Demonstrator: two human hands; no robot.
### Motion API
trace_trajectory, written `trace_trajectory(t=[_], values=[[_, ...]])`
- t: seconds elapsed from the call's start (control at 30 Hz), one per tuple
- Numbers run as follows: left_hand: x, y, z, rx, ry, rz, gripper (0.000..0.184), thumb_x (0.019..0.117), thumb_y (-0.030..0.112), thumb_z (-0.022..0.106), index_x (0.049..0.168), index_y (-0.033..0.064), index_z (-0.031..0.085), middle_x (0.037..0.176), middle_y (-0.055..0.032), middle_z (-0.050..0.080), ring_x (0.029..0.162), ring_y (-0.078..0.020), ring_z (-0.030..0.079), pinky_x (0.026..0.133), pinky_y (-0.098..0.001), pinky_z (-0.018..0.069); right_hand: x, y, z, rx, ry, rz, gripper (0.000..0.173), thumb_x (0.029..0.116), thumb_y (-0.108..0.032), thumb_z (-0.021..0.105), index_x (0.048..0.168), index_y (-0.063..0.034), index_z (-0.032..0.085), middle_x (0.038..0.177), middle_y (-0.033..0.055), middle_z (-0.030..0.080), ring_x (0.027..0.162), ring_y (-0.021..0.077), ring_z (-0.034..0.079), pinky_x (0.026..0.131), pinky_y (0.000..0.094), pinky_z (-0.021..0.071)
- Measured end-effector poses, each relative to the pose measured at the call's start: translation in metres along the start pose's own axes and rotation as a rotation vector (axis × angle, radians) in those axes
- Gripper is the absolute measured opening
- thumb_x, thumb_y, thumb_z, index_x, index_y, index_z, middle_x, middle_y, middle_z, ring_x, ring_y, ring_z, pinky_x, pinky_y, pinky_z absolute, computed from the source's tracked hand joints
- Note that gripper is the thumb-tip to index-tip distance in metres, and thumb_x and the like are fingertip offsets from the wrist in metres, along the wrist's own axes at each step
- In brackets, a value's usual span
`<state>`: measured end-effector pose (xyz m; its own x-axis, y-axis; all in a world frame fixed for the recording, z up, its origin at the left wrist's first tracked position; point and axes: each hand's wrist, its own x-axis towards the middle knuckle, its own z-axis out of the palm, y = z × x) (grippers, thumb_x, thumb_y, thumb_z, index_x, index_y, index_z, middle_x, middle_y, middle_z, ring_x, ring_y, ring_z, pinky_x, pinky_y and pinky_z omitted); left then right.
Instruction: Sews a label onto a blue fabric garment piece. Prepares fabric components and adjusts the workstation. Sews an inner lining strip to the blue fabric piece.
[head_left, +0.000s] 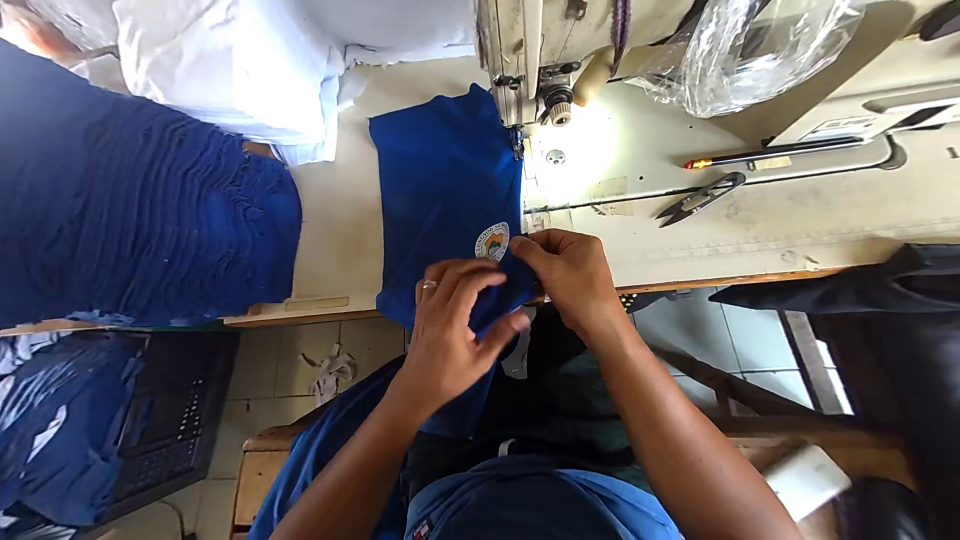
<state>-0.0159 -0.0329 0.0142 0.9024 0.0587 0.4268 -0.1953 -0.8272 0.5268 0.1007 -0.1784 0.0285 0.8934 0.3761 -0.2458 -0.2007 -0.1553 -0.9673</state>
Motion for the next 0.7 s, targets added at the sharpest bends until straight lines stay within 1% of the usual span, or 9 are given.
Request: trace_trajectory(t=[0.07, 0.13, 0.23, 0.33, 0.4, 0.47, 0.6, 0.67, 0.7], values=[[-0.003, 0.023, 0.005, 0.066, -0.052, -0.117, 0.088, 0.0849, 0.056, 0.078, 0.151, 0.0065, 0.047, 0.158, -0.0131, 0.044, 0.149, -0.0362, 0.036, 0.119, -0.0619, 0.0321, -0.007, -0.002, -0.001, -0.214, 0.041, -0.097, 0.022, 0.1009, -0.029, 0.065, 0.092, -0.0107, 0.074, 0.069, 0.0016, 0.068, 0.051, 0.0098, 0.061, 0.045, 0.029, 0.0514], [0.005, 0.036, 0.028, 0.143, -0.016, -0.161, 0.101, 0.0814, 0.043, 0.081, 0.16, 0.0017, 0.031, 0.166, -0.0159, 0.032, 0.154, -0.039, 0.026, 0.122, -0.0617, 0.0242, -0.012, -0.01, 0.0, -0.323, 0.038, -0.149, 0.025, 0.102, -0.028, 0.061, 0.088, -0.0114, 0.073, 0.064, 0.0022, 0.064, 0.048, 0.0117, 0.058, 0.043, 0.0311, 0.0478], [0.028, 0.027, 0.066, 0.202, 0.187, -0.184, 0.085, 0.0797, 0.032, 0.075, 0.15, -0.0027, 0.043, 0.155, -0.0191, 0.046, 0.144, -0.0388, 0.04, 0.116, -0.0574, 0.0323, -0.008, -0.026, 0.002, -0.387, 0.034, -0.171, 0.024, 0.0995, -0.023, 0.061, 0.082, -0.0115, 0.071, 0.061, 0.0008, 0.06, 0.049, 0.0105, 0.054, 0.045, 0.0307, 0.0432], [0.047, 0.017, 0.077, 0.159, 0.306, -0.21, 0.051, 0.0917, 0.019, 0.065, 0.138, 0.0008, 0.054, 0.138, -0.0178, 0.057, 0.128, -0.0346, 0.053, 0.101, -0.0515, 0.0446, -0.004, -0.039, 0.001, -0.389, 0.017, -0.204, 0.023, 0.0987, -0.021, 0.062, 0.079, -0.0116, 0.069, 0.06, -0.0002, 0.057, 0.049, 0.0094, 0.054, 0.045, 0.0298, 0.0423], [0.059, 0.009, 0.074, 0.101, 0.399, -0.202, 0.027, 0.1002, 0.016, 0.059, 0.123, 0.0028, 0.064, 0.12, -0.0139, 0.066, 0.113, -0.0274, 0.063, 0.092, -0.0442, 0.0514, -0.002, -0.041, -0.002, -0.368, -0.022, -0.252, 0.025, 0.1013, -0.025, 0.062, 0.083, -0.0112, 0.071, 0.063, -0.0011, 0.06, 0.052, 0.0078, 0.056, 0.048, 0.0279, 0.0445], [0.07, -0.007, 0.066, 0.073, 0.454, -0.161, 0.021, 0.0996, 0.012, 0.062, 0.116, 0.001, 0.07, 0.109, -0.0141, 0.071, 0.104, -0.0233, 0.069, 0.091, -0.037, 0.0564, 0.01, -0.034, -0.012, -0.408, -0.032, -0.34, 0.032, 0.1029, -0.035, 0.061, 0.087, -0.01, 0.073, 0.068, -0.0012, 0.065, 0.059, 0.0073, 0.06, 0.055, 0.0293, 0.0503], [0.082, -0.034, 0.042, 0.067, 0.406, 0.066, 0.02, 0.1002, 0.011, 0.067, 0.112, -0.0042, 0.072, 0.107, -0.0176, 0.073, 0.103, -0.0215, 0.071, 0.093, -0.0303, 0.057, 0.062, -0.017, -0.034, -0.633, 0.064, -0.665, 0.025, 0.103, -0.016, 0.056, 0.113, -0.0044, 0.076, 0.099, 0.0106, 0.073, 0.088, 0.0233, 0.071, 0.081, 0.04, 0.0578], [0.09, -0.042, 0.03, 0.078, 0.351, 0.17, 0.019, 0.0986, 0.01, 0.069, 0.111, -0.0032, 0.074, 0.107, -0.0175, 0.073, 0.103, -0.022, 0.072, 0.093, -0.0308, 0.0574, 0.094, -0.01, -0.034, -0.737, -0.019, -0.826, 0.029, 0.1003, -0.006, 0.056, 0.123, -0.0041, 0.073, 0.122, 0.013, 0.073, 0.109, 0.031, 0.068, 0.096, 0.0444, 0.0534], [0.094, -0.043, 0.024, 0.083, 0.322, 0.202, 0.018, 0.0977, 0.009, 0.07, 0.111, -0.0024, 0.074, 0.107, -0.0172, 0.073, 0.103, -0.0221, 0.072, 0.094, -0.0311, 0.0573, 0.108, -0.008, -0.033, -0.781, -0.069, -0.889, 0.029, 0.0994, -0.005, 0.057, 0.123, -0.0049, 0.074, 0.125, 0.0127, 0.072, 0.112, 0.0321, 0.068, 0.098, 0.0456, 0.0526]])
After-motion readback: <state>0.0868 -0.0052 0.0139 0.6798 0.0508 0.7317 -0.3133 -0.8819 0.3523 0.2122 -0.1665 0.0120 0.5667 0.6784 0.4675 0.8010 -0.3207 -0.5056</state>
